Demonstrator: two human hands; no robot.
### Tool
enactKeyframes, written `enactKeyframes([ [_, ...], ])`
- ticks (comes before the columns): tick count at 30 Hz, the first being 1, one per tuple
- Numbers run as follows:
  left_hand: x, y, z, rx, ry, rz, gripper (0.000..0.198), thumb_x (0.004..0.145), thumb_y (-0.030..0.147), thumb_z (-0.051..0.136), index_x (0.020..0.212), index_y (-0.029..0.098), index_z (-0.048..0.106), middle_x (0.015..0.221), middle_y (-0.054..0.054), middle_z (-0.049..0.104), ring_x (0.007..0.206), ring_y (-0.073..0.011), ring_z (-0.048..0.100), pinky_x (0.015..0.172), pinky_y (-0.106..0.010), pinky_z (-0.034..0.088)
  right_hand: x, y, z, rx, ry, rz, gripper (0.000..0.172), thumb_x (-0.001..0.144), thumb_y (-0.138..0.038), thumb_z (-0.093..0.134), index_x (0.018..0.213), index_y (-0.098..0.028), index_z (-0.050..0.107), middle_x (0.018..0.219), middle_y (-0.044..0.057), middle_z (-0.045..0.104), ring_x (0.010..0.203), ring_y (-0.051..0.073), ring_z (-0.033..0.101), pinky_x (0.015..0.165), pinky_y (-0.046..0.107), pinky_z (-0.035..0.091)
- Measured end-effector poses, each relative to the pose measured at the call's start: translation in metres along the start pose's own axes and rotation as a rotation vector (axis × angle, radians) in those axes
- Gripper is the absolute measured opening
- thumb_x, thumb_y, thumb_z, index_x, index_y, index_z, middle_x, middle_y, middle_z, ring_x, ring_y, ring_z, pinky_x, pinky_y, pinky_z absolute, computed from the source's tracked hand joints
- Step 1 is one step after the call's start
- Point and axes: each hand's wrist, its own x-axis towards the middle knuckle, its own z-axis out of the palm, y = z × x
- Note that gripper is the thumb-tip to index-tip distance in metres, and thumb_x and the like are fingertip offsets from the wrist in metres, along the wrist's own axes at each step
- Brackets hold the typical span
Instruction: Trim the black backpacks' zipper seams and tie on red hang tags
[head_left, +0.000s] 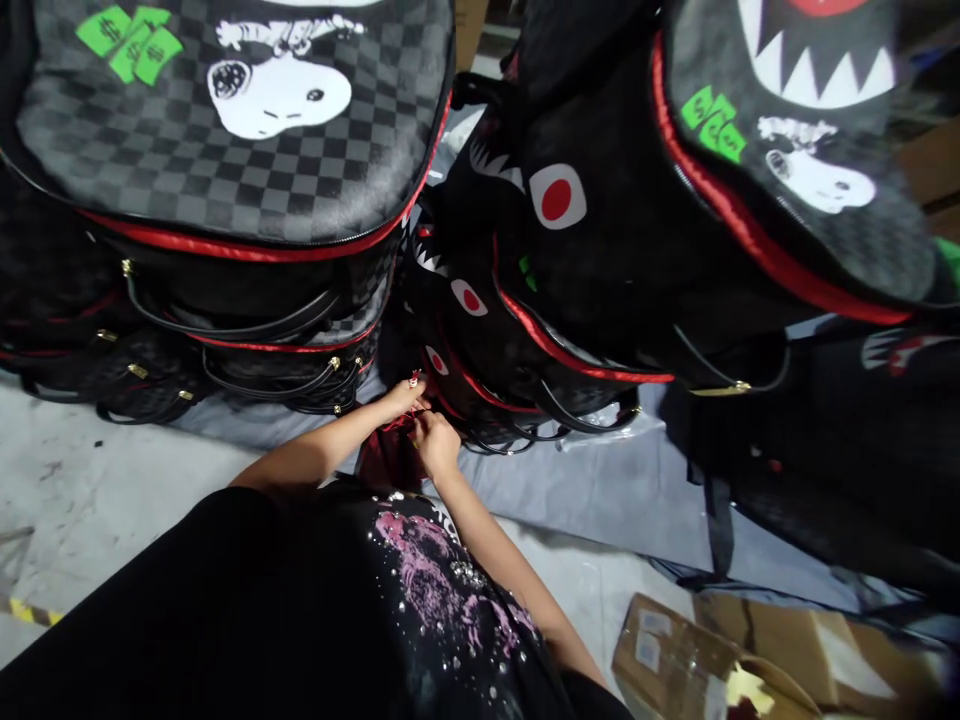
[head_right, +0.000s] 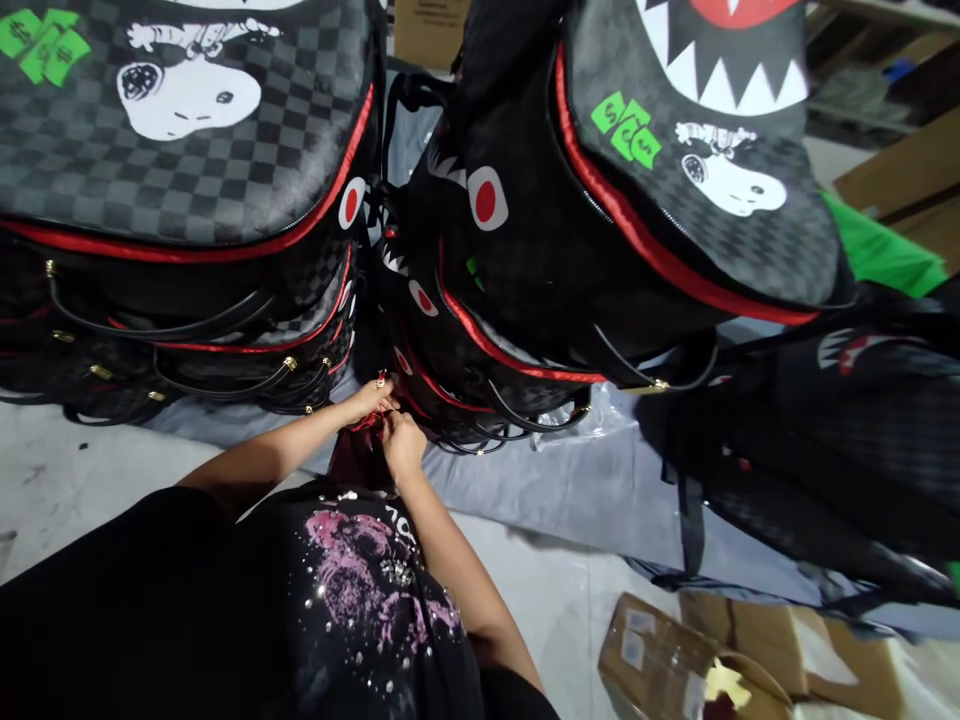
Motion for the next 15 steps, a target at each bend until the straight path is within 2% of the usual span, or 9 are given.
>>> enactKeyframes([
  [5,0.001,0.001,-0.003,0.021,-0.009,0.052,0.03,0.096,0.04,0.055,0.104,0.012,0.061,0.09,-0.003,0.064,0.072,-0.0112,0.061,0.065,-0.027,0.054,0.0,-0.008,0.0,-0.066,0.03,0.047,0.025,0.096,-0.032,0.048,0.101,-0.02,0.068,0.094,0.009,0.065,0.082,0.019,0.061,0.068,0.027,0.04],
  [8,-0.001,0.004,0.0,0.038,-0.017,0.096,0.028,0.096,0.039,0.055,0.102,0.012,0.061,0.088,-0.002,0.064,0.07,-0.0107,0.061,0.064,-0.027,0.054,0.004,-0.015,0.003,-0.093,0.031,0.055,0.024,0.095,-0.029,0.048,0.105,-0.018,0.067,0.097,0.01,0.064,0.077,0.018,0.061,0.065,0.027,0.04],
  [12,-0.005,0.007,-0.004,0.069,0.004,0.145,0.029,0.096,0.04,0.054,0.098,0.012,0.062,0.083,-0.001,0.063,0.066,-0.0098,0.06,0.062,-0.026,0.053,0.005,-0.016,0.002,-0.099,0.043,0.071,0.022,0.095,-0.027,0.047,0.097,-0.019,0.068,0.095,0.008,0.063,0.075,0.017,0.059,0.063,0.027,0.038],
  [15,-0.005,0.01,-0.012,0.102,0.08,0.174,0.032,0.097,0.042,0.052,0.096,0.012,0.061,0.08,0.0,0.062,0.065,-0.0095,0.059,0.061,-0.025,0.053,0.002,-0.013,-0.002,-0.083,0.036,0.071,0.013,0.088,-0.025,0.055,0.089,-0.02,0.067,0.09,0.007,0.063,0.072,0.017,0.058,0.062,0.027,0.036],
])
